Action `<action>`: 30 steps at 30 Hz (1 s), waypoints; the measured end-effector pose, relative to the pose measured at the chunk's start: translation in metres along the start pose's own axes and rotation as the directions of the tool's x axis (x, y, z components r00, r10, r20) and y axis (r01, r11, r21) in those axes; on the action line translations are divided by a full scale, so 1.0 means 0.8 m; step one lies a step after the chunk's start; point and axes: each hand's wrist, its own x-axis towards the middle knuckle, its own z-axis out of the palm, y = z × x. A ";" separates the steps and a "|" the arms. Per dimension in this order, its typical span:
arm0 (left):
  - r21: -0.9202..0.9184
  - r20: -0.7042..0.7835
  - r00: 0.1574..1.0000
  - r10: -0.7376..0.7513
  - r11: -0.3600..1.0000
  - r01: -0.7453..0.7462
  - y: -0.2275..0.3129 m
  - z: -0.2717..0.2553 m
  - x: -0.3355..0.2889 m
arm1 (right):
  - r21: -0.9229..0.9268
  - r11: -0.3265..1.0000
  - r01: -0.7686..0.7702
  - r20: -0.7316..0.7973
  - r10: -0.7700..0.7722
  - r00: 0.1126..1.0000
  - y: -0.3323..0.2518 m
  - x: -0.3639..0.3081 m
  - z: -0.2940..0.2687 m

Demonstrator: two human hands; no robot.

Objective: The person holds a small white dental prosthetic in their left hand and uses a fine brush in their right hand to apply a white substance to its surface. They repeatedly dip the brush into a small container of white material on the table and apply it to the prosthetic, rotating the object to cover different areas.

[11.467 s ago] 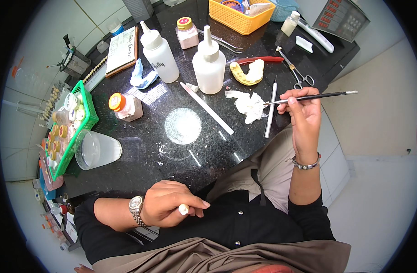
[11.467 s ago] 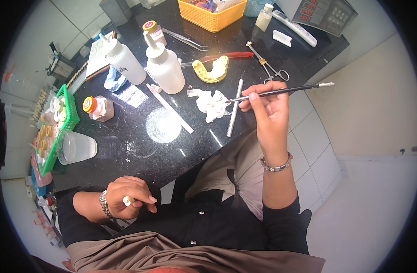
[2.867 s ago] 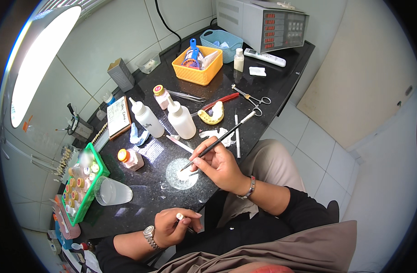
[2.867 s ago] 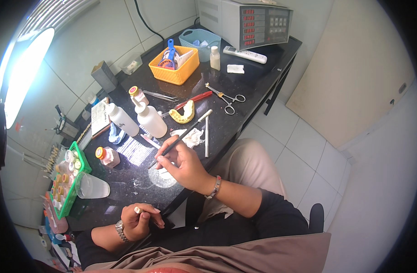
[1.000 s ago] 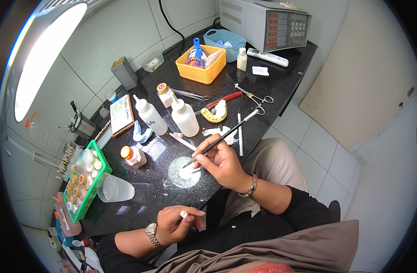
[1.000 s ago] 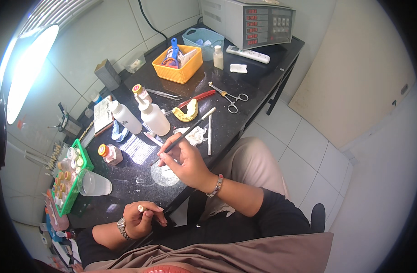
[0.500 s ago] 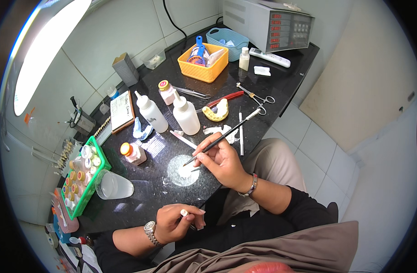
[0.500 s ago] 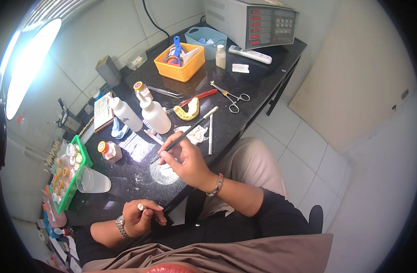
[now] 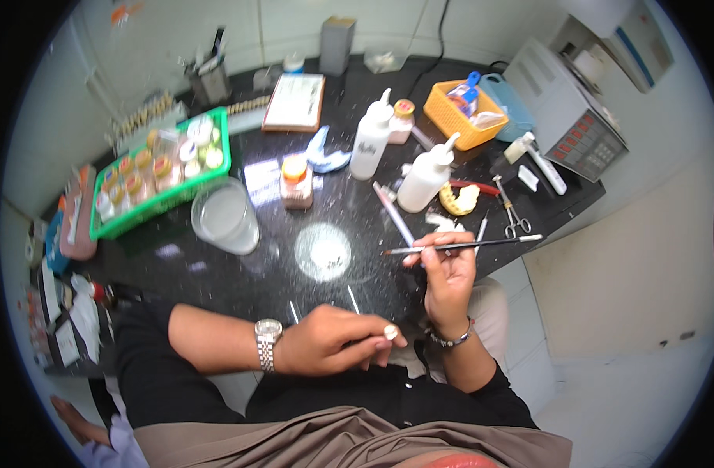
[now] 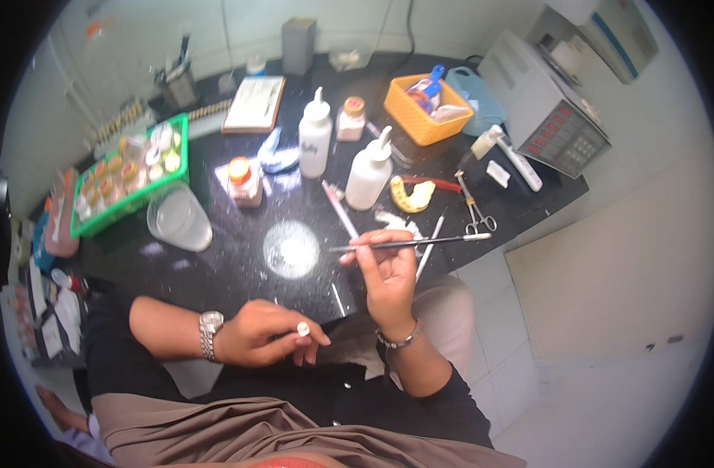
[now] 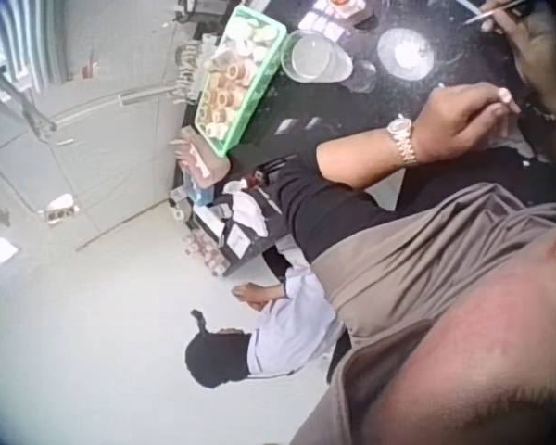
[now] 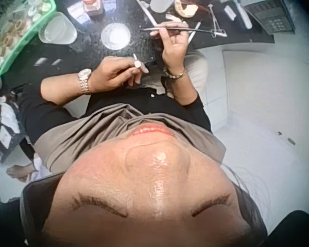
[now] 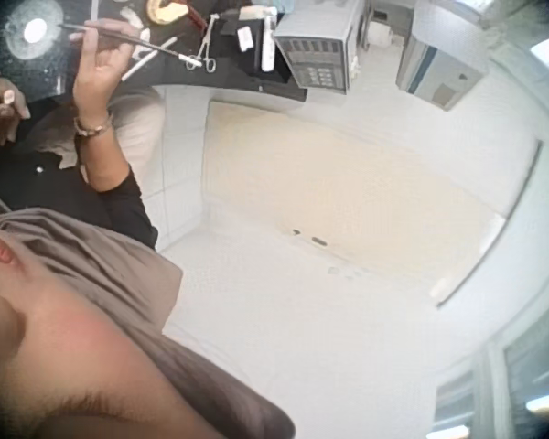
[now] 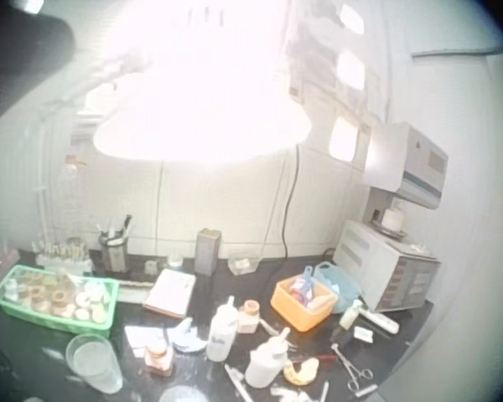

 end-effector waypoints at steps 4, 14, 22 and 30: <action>0.007 -0.038 0.998 0.057 0.998 -0.056 -0.003 0.003 -0.005 | -0.032 0.998 0.047 -0.032 -0.048 0.998 0.007 -0.004 0.001; -0.069 -0.075 0.997 0.021 0.997 -0.027 -0.003 0.000 0.000 | 0.063 0.997 -0.038 -0.140 0.047 0.989 -0.006 0.004 0.001; -0.069 -0.107 0.994 0.007 0.997 -0.014 -0.005 0.001 -0.001 | 0.131 0.989 0.069 -0.082 -0.059 0.995 -0.055 -0.007 0.015; -0.027 -0.119 0.990 0.075 0.996 -0.079 -0.010 0.003 0.000 | -0.036 0.982 0.183 -0.047 -0.185 0.982 -0.081 -0.033 0.028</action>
